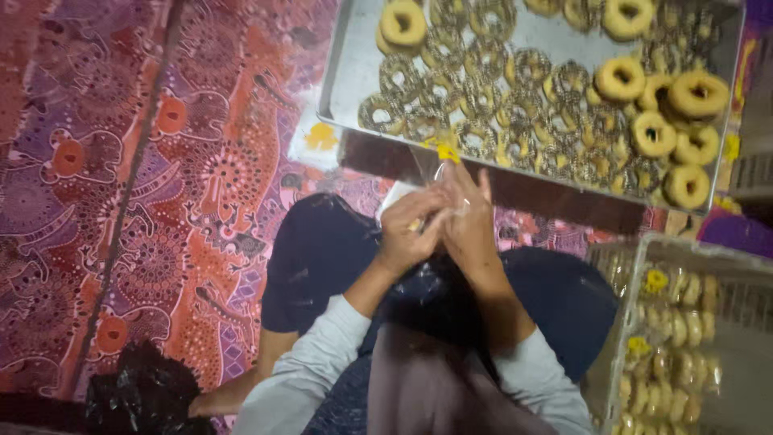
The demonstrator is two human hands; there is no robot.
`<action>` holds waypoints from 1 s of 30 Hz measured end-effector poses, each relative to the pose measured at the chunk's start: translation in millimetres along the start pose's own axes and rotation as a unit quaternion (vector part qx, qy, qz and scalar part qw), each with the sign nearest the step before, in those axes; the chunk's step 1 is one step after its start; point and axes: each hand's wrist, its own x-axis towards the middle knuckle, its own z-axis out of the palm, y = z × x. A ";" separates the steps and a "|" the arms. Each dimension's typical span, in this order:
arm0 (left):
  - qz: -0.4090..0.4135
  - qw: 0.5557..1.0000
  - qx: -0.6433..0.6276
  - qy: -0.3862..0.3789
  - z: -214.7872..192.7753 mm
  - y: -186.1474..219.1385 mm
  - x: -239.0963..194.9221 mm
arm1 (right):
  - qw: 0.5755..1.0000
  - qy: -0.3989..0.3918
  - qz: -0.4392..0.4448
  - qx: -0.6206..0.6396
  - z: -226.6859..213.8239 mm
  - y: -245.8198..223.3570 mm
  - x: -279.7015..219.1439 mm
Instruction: The person sits on the floor and repeatedly picks doughnuts from a metal tray, places them into small clear plastic bags, and sets the filled bags into a white plastic crate. The doughnuts include plain and sesame-topped varieties.
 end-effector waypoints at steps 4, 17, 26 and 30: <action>-0.263 0.843 -0.418 0.213 -18.1 -20.4 35.6 | 0.991 -0.028 -0.084 0.103 22.4 -10.2 21.9; -0.289 0.625 -0.592 0.419 -114.0 -135.0 87.5 | 0.993 -0.066 0.054 -0.082 105.4 118.1 277.8; -0.202 0.594 -0.654 0.423 -85.6 -175.8 77.1 | 0.805 0.077 0.220 0.546 64.8 20.5 78.5; -0.204 0.720 -0.560 0.356 -53.8 -124.7 72.7 | 0.967 0.017 0.039 0.250 73.4 -25.4 74.4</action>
